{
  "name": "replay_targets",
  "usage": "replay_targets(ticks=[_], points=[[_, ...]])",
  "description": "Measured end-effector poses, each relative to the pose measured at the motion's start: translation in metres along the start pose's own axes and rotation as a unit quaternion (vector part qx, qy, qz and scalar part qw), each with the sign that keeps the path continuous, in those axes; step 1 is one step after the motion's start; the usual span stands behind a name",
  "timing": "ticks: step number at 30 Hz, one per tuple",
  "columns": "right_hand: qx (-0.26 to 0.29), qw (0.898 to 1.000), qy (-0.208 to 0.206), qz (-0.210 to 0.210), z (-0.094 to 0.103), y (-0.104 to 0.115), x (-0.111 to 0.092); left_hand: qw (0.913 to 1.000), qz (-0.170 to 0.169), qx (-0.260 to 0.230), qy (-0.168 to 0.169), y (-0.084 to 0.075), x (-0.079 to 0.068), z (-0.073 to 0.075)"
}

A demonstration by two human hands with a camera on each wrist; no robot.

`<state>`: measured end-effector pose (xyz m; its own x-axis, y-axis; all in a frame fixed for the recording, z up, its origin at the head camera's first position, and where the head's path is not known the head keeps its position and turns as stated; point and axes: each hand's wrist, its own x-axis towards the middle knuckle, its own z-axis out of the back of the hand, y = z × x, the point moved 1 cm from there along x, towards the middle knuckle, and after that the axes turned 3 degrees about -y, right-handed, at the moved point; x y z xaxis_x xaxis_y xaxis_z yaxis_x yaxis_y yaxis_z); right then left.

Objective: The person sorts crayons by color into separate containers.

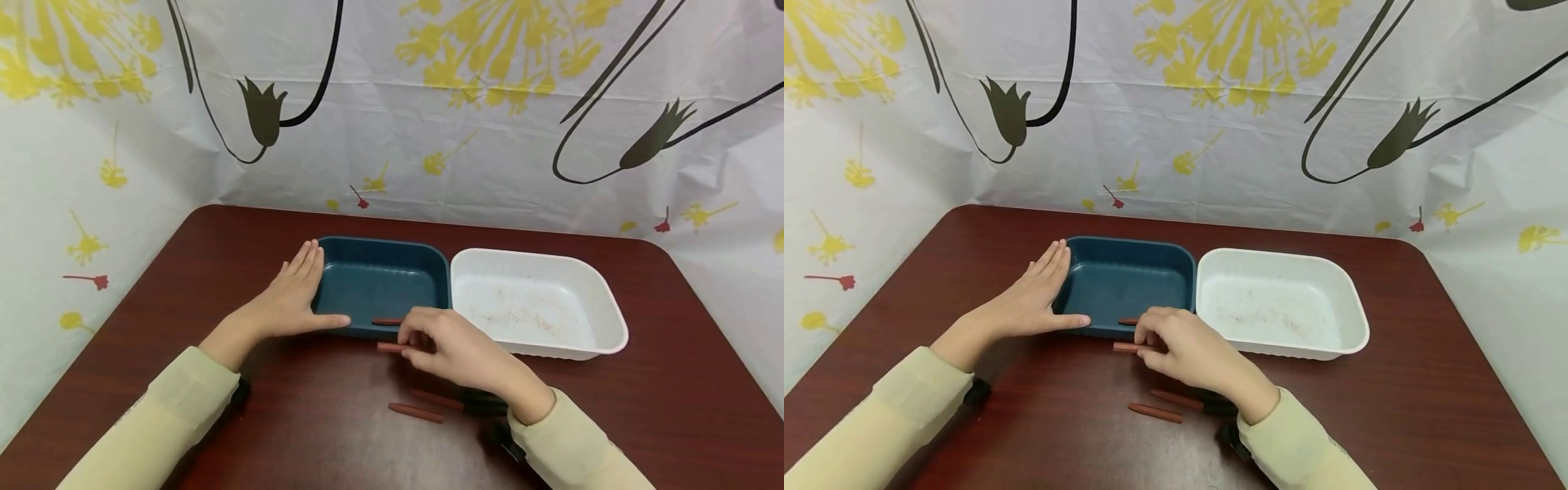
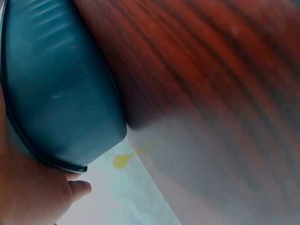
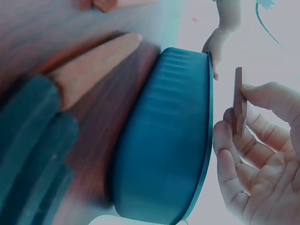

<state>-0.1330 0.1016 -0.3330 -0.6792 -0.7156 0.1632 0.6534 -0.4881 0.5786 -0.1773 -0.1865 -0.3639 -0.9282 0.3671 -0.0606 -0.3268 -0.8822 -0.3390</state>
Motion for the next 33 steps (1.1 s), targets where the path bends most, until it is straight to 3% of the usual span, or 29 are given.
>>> replay_targets(ticks=[18,33], points=[[0.039,0.997,-0.056,-0.025,0.006,-0.020,0.021,1.0000,-0.001,0.002,-0.003,0.001,0.000,0.000],[0.004,0.998,-0.003,-0.063,0.002,-0.040,0.053,1.0000,0.000,0.004,-0.004,0.001,0.001,-0.001]])
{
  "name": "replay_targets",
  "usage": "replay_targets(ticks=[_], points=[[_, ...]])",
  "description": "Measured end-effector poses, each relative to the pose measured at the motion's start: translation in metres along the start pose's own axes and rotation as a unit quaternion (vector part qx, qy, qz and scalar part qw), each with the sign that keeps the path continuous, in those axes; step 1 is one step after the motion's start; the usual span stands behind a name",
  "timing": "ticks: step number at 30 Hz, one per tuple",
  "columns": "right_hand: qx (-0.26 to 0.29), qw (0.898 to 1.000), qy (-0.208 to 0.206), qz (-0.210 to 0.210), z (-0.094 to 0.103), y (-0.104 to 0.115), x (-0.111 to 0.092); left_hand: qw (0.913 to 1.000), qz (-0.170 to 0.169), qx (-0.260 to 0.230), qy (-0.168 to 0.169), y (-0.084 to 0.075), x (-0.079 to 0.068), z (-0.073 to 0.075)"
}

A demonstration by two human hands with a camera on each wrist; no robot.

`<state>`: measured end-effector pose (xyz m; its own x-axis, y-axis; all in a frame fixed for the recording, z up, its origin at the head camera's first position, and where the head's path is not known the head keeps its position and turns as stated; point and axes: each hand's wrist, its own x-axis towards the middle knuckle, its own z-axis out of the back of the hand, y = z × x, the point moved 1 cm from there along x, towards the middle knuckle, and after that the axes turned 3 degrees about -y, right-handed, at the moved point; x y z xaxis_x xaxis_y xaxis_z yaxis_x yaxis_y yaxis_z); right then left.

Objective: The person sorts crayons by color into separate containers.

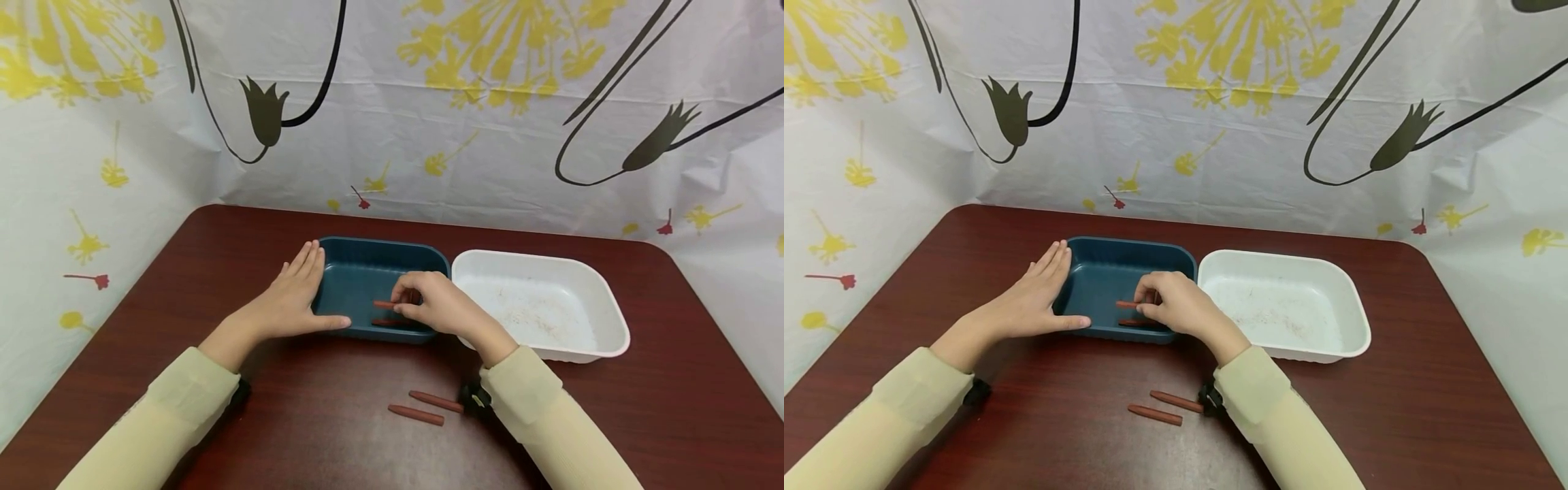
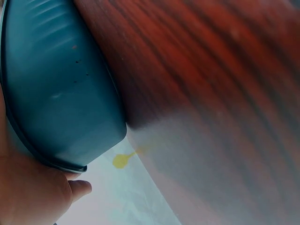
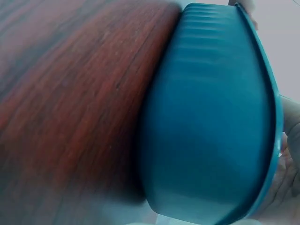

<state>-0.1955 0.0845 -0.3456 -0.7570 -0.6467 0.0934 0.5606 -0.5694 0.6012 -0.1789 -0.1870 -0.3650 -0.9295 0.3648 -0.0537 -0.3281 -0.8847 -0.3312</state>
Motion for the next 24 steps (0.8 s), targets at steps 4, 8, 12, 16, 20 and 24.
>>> replay_targets(ticks=[4,8,12,16,20,24], points=[[-0.008,1.000,0.012,-0.011,-0.0025,-0.0014,0.0053,1.0000,-0.001,0.001,-0.002,-0.0010,0.0000,0.0007],[-0.026,0.999,0.027,-0.016,-0.0054,-0.0023,0.0093,1.0000,0.000,0.002,-0.003,-0.0011,-0.0001,0.0013],[-0.039,0.998,0.040,-0.021,-0.0063,-0.0028,0.0110,1.0000,-0.003,0.004,-0.004,-0.0008,-0.0001,0.0010],[-0.015,0.999,0.043,-0.018,-0.0037,-0.0040,0.0099,1.0000,-0.003,0.001,-0.004,-0.0003,-0.0003,0.0007],[0.010,0.999,0.041,-0.011,-0.0009,-0.0054,0.0074,1.0000,-0.003,-0.002,-0.002,-0.0007,-0.0005,0.0005],[0.013,1.000,0.027,-0.006,0.0024,-0.0050,0.0028,1.0000,-0.002,-0.004,-0.002,-0.0010,-0.0012,0.0005]])
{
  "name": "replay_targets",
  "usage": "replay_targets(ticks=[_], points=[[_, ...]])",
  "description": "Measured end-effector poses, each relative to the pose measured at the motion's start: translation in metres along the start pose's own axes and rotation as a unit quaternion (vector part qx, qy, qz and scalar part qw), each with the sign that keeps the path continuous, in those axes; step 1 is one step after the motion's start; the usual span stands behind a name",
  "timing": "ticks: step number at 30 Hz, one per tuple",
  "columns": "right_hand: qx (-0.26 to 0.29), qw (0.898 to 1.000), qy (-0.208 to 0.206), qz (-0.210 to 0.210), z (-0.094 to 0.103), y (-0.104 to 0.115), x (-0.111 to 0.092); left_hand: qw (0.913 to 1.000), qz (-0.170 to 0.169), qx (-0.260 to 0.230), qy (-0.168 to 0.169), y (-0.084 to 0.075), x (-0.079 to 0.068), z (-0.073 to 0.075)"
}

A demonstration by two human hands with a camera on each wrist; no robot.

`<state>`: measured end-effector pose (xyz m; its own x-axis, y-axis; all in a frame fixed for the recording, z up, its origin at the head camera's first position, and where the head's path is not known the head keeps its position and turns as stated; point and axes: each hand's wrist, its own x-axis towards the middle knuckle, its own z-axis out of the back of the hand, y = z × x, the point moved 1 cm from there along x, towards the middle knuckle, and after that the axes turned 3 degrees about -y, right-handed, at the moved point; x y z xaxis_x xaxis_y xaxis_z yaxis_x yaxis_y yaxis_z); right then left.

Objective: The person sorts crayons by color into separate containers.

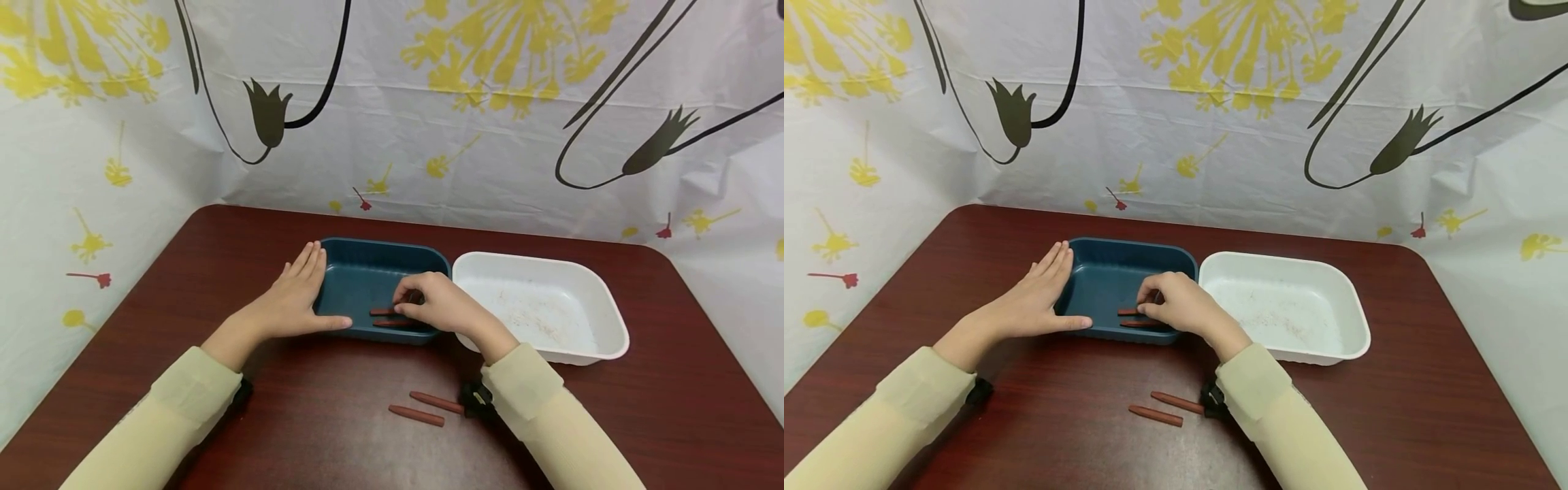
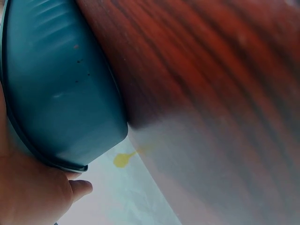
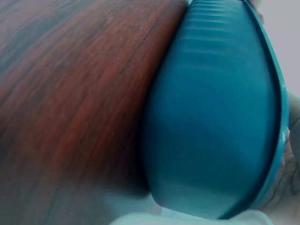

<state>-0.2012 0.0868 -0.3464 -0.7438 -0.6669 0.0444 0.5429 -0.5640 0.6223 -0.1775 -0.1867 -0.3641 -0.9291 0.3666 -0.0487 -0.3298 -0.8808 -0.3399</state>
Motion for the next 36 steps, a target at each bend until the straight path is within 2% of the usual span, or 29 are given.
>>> replay_targets(ticks=[11,23,36], points=[[0.013,0.999,-0.029,0.021,0.015,0.005,-0.021,1.0000,-0.001,-0.001,-0.001,0.000,0.000,0.001],[0.008,0.998,-0.068,0.015,0.031,0.004,-0.045,1.0000,-0.004,0.000,-0.002,0.000,0.000,0.000],[-0.005,0.997,-0.074,0.032,0.023,0.010,-0.076,1.0000,-0.005,0.001,0.002,0.001,0.002,0.000]])
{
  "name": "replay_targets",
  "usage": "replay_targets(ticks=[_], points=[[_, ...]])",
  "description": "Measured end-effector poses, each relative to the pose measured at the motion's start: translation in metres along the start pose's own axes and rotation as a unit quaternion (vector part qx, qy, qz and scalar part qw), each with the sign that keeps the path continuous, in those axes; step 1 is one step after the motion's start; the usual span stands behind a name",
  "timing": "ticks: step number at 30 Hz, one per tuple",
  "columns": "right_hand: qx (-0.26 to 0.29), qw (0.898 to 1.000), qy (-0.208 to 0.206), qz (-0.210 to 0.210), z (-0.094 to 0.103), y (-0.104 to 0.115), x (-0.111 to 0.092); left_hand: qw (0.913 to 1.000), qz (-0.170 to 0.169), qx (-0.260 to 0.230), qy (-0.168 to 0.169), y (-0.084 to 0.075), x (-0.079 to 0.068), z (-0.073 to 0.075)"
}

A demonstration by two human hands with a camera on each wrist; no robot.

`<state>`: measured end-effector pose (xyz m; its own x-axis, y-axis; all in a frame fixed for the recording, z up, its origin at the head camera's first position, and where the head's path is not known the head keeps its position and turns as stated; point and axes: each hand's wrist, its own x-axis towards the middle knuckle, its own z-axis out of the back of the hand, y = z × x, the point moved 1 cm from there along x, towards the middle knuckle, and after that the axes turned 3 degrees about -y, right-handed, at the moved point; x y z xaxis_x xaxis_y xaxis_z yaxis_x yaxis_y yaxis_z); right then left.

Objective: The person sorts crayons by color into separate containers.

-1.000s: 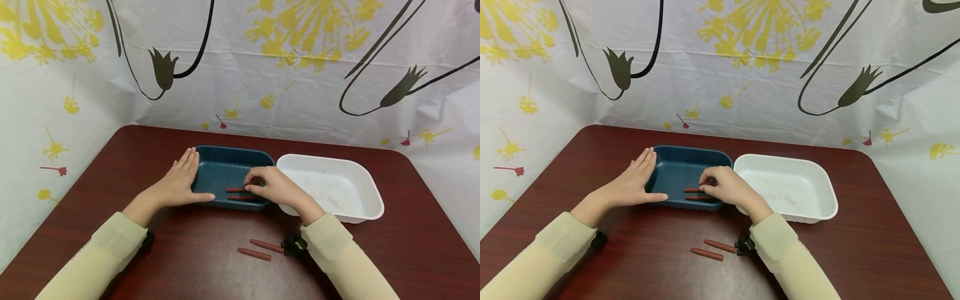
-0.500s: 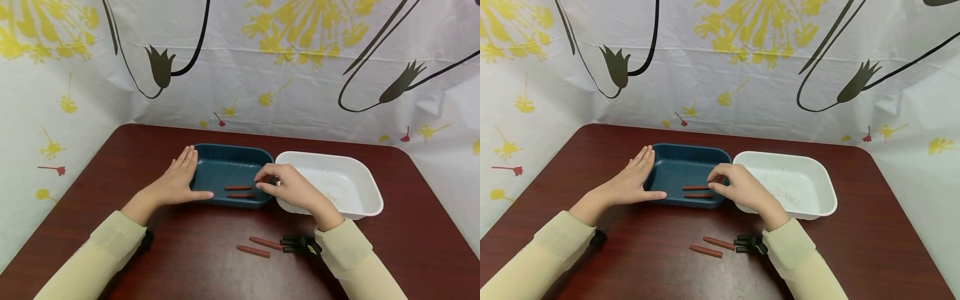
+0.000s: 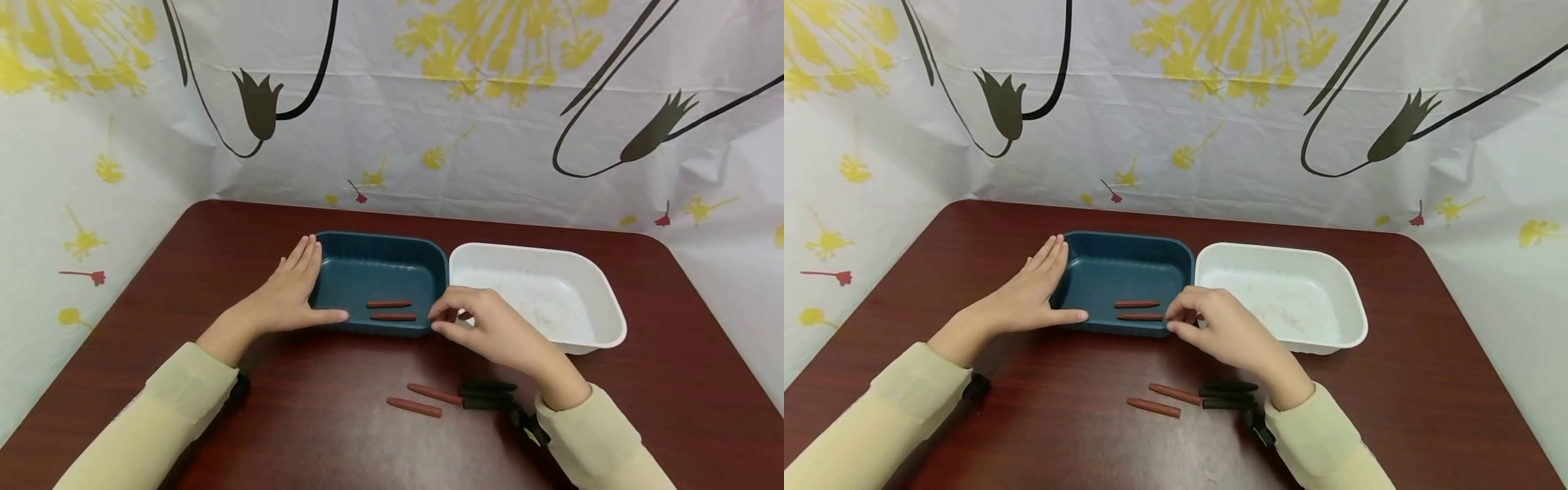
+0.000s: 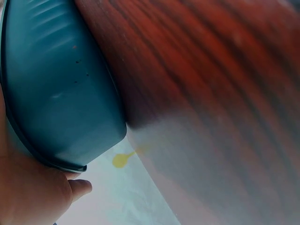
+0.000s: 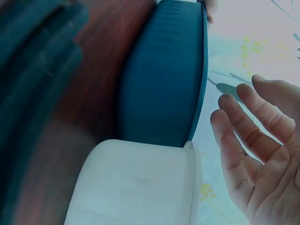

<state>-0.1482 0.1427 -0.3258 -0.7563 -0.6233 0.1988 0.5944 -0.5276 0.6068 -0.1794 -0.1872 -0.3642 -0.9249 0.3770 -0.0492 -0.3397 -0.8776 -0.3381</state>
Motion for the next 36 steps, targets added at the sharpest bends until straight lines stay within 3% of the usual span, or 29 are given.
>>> replay_targets(ticks=[11,18,36], points=[[-0.011,0.999,0.036,0.000,-0.014,0.004,-0.019,0.9999,0.001,0.011,-0.002,0.000,0.001,0.001],[-0.020,0.996,0.084,-0.001,-0.029,0.001,-0.025,1.0000,0.001,0.005,-0.002,-0.001,0.001,0.000],[-0.045,0.983,0.176,-0.018,-0.045,-0.003,-0.023,1.0000,0.002,0.005,0.001,-0.002,0.001,-0.002]])
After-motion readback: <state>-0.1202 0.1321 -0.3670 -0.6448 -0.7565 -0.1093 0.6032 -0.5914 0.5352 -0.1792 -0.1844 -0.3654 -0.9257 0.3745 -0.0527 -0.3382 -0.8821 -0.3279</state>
